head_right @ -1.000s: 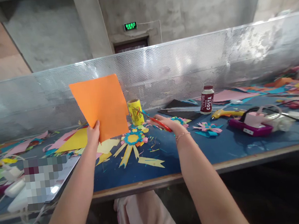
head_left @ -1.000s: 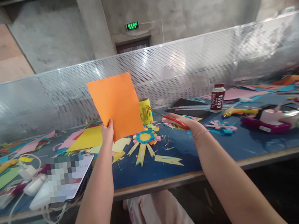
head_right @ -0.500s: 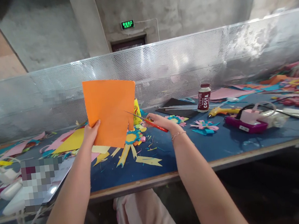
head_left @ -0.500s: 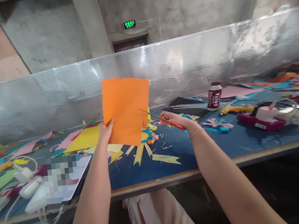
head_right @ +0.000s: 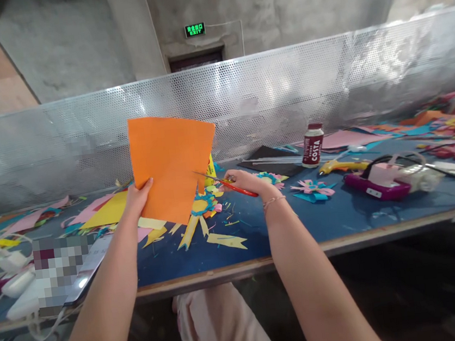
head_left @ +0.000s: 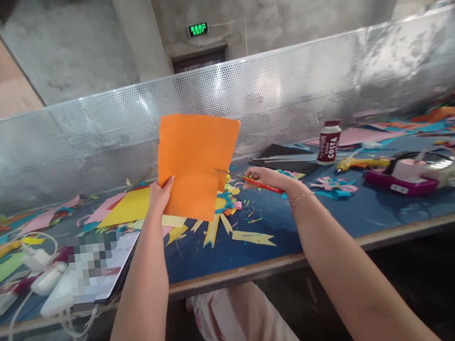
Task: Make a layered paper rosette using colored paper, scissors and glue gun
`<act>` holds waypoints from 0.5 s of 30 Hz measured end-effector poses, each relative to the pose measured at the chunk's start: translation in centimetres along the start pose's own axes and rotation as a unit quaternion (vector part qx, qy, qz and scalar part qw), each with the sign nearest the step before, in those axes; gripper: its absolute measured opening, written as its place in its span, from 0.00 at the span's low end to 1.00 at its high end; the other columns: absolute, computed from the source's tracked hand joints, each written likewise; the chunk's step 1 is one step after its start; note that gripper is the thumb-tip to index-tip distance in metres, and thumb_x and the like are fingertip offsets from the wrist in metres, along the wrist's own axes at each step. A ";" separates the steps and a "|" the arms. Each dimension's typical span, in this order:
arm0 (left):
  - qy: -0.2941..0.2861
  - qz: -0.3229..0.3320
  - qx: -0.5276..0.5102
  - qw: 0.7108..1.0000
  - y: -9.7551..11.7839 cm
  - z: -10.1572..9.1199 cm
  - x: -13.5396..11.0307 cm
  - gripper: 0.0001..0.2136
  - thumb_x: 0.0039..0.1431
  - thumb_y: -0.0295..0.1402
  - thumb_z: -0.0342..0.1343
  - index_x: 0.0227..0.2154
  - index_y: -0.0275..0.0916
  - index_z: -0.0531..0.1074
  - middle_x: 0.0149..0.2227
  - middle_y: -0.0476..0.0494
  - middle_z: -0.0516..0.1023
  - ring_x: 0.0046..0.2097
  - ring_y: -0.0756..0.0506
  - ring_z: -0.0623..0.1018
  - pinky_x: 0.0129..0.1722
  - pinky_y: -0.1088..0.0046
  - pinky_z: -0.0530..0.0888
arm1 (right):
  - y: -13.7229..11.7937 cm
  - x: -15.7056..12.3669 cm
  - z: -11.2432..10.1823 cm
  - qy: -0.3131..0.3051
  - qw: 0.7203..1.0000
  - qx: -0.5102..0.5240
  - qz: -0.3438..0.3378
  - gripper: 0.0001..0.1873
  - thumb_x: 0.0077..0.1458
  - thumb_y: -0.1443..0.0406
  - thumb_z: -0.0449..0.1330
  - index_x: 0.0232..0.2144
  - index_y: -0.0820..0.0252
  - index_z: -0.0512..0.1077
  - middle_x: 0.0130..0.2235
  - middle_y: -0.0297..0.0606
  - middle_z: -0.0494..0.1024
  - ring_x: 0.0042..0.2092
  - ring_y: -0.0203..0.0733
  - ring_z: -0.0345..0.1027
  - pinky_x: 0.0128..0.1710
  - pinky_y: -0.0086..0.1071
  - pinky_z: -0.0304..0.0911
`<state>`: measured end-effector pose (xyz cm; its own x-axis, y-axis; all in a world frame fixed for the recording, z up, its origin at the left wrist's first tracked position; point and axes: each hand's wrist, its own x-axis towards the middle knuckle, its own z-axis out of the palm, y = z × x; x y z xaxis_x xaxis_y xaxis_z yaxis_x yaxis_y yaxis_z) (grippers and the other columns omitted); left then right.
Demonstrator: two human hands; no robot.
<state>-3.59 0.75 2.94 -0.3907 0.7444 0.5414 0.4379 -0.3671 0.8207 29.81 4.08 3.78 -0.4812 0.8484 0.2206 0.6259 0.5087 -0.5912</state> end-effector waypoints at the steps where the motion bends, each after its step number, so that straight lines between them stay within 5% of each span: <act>1: 0.001 0.005 0.001 1.000 -0.1 -0.1 0.1 0.14 0.51 0.38 0.59 0.38 0.35 0.77 0.44 0.34 0.79 0.50 0.35 0.76 0.49 0.61 0.73 | 0.1 0.0 0.0 0.001 1.000 -0.004 0.000 0.21 0.43 0.49 0.61 0.32 0.56 0.65 0.27 0.32 0.69 0.30 0.37 0.61 0.29 0.30 0.54; 10: -0.008 0.021 0.000 1.000 -1.1 -0.3 0.5 0.15 0.51 0.40 0.60 0.38 0.36 0.77 0.45 0.35 0.79 0.50 0.35 0.76 0.50 0.61 0.72 | 0.4 0.1 0.0 -0.003 1.000 -0.028 0.002 0.22 0.41 0.46 0.62 0.29 0.55 0.65 0.24 0.30 0.67 0.27 0.36 0.60 0.28 0.30 0.52; 15: 0.016 -0.002 -0.023 1.000 -1.8 -0.3 0.8 0.13 0.50 0.37 0.60 0.38 0.37 0.76 0.45 0.35 0.78 0.50 0.37 0.76 0.51 0.63 0.71 | 1.0 0.2 0.3 -0.014 1.000 -0.015 0.016 0.23 0.45 0.46 0.61 0.36 0.55 0.66 0.32 0.35 0.75 0.34 0.40 0.67 0.32 0.31 0.59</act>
<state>-5.01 1.86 1.94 -0.4174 0.7283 0.5434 0.3997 -0.3899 0.8296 30.15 4.69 3.04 -0.4776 0.8599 0.1799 0.6591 0.4861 -0.5739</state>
